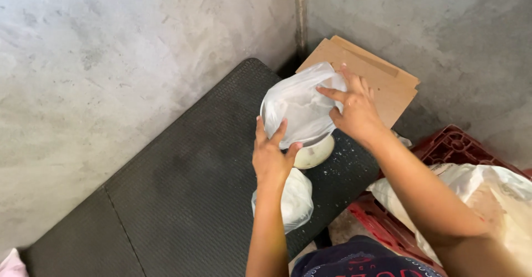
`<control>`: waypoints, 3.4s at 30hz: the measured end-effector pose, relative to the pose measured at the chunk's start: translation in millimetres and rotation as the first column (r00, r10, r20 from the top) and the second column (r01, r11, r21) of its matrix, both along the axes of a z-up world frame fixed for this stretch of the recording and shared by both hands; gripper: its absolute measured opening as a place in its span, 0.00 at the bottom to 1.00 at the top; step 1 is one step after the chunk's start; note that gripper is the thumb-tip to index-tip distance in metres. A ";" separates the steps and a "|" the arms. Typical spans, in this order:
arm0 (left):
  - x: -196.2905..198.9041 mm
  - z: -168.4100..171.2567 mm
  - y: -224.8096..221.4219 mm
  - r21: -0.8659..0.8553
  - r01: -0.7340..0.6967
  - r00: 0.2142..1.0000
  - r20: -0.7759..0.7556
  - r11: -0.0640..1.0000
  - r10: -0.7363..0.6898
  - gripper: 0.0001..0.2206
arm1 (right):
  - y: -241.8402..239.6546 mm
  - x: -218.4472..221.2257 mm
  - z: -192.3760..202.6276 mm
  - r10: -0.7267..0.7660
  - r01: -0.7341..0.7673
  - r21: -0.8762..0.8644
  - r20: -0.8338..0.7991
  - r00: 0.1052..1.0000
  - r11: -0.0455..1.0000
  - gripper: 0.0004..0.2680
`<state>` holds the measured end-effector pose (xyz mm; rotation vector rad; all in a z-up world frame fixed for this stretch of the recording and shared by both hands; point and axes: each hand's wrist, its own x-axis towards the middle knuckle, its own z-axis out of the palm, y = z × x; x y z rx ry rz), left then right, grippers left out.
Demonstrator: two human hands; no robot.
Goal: Weighing white powder from a large bag and portioning it into smaller plastic bags using a scoop and a scale.
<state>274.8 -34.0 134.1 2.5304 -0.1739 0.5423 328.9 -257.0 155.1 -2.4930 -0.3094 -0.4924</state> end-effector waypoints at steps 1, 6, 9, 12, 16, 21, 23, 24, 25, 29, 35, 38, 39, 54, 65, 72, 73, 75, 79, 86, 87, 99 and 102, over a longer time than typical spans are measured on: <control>-7.1 2.7 0.3 0.000 -0.006 1.000 0.005 1.000 0.006 0.34 | 0.2 -6.1 -2.9 0.006 -0.006 0.000 0.005 1.000 1.000 0.24; -42.9 21.4 -10.9 -0.092 -0.057 0.985 -0.169 0.994 0.041 0.33 | -1.6 -51.4 -10.1 0.019 -0.029 0.143 0.074 0.997 0.989 0.24; -67.1 33.5 -34.3 -0.164 -0.083 0.966 -0.254 0.983 0.039 0.33 | -11.7 -85.1 -18.7 0.074 -0.083 0.181 0.057 0.996 0.980 0.24; -90.9 21.3 -62.8 -0.215 0.017 0.975 -0.212 0.976 -0.064 0.31 | -30.3 -116.7 -36.8 0.116 -0.124 0.149 0.067 0.991 0.981 0.25; -135.5 6.3 -114.7 -0.217 0.127 0.955 -0.238 0.968 -0.179 0.32 | -71.2 -192.9 -45.6 0.078 -0.075 0.142 -0.015 0.997 0.987 0.25; -195.3 -2.5 -182.0 -0.235 0.172 0.943 -0.241 0.957 -0.229 0.32 | -137.2 -288.6 -52.5 0.071 -0.057 0.134 -0.101 0.992 0.989 0.25; -220.5 -11.4 -204.7 -0.215 0.179 0.940 -0.252 0.960 -0.232 0.31 | -167.8 -323.7 -70.4 0.055 -0.036 0.135 -0.140 0.989 0.990 0.25; -232.6 -14.7 -213.7 -0.190 0.189 0.939 -0.252 0.963 -0.234 0.30 | -180.6 -340.8 -78.5 0.041 -0.018 0.137 -0.166 0.985 0.990 0.24; -242.3 -15.8 -221.3 -0.185 0.190 0.939 -0.253 0.964 -0.233 0.30 | -194.3 -355.0 -93.8 0.041 -0.018 0.142 -0.166 0.985 0.990 0.24; -264.7 -17.0 -244.9 -0.154 0.217 0.899 -0.354 0.964 -0.259 0.30 | -234.5 -391.7 -119.7 -0.082 0.129 0.073 -0.453 0.888 0.989 0.18; -269.2 -38.9 -255.7 -0.062 0.222 0.866 -0.446 0.973 -0.226 0.31 | -256.6 -403.9 -172.4 -0.198 0.210 -0.035 -0.514 0.835 0.977 0.08; -261.3 -68.1 -255.2 -0.011 0.268 0.884 -0.395 0.963 -0.250 0.34 | -252.8 -388.3 -171.3 -0.257 0.250 -0.064 -0.342 0.904 0.966 0.16; -261.0 -80.0 -252.3 0.025 0.276 0.899 -0.361 0.961 -0.249 0.36 | -249.0 -384.3 -171.9 -0.276 0.279 -0.036 -0.317 0.908 0.960 0.24; -248.4 -121.5 -263.0 0.049 0.271 0.813 -0.546 0.961 -0.201 0.20 | -259.7 -368.4 -180.5 -0.465 0.502 -0.147 -0.650 0.601 0.853 0.17; -243.7 -124.5 -255.8 -0.082 0.292 0.773 -0.567 0.953 -0.286 0.18 | -260.6 -368.9 -238.0 -0.574 0.372 -0.444 -0.532 0.623 0.815 0.08; -238.4 -114.5 -249.6 -0.195 0.219 0.726 -0.623 0.956 -0.293 0.16 | -246.8 -345.2 -221.4 -0.537 0.518 -0.190 -0.498 0.681 0.834 0.13; -237.3 -116.7 -248.4 -0.192 0.221 0.724 -0.624 0.956 -0.293 0.16 | -246.1 -342.5 -220.7 -0.537 0.520 -0.189 -0.501 0.679 0.833 0.13; -235.3 -120.9 -246.5 -0.175 0.242 0.758 -0.580 0.954 -0.299 0.17 | -245.4 -337.1 -219.0 -0.519 0.487 -0.212 -0.527 0.673 0.847 0.12; -233.8 -111.8 -246.1 -0.156 0.256 0.747 -0.595 0.954 -0.298 0.18 | -245.7 -333.0 -230.1 -0.522 0.508 -0.170 -0.479 0.706 0.844 0.12; -240.7 -101.3 -244.5 -0.094 0.283 0.713 -0.645 0.954 -0.275 0.23 | -251.4 -356.4 -232.0 -0.527 0.564 -0.057 -0.443 0.725 0.824 0.13; -242.1 -102.5 -244.5 -0.095 0.284 0.725 -0.629 0.954 -0.279 0.23 | -253.3 -361.9 -235.2 -0.527 0.571 -0.010 -0.398 0.751 0.821 0.14; -273.0 -90.5 -274.7 -0.208 0.231 0.905 -0.313 0.950 -0.289 0.19 | -272.7 -411.9 -129.4 -0.434 0.529 0.169 -0.399 0.808 0.831 0.12; -278.8 -71.8 -278.7 -0.289 0.181 0.935 -0.247 0.940 -0.256 0.17 | -272.0 -410.8 -104.6 -0.365 0.480 0.262 -0.385 0.848 0.837 0.10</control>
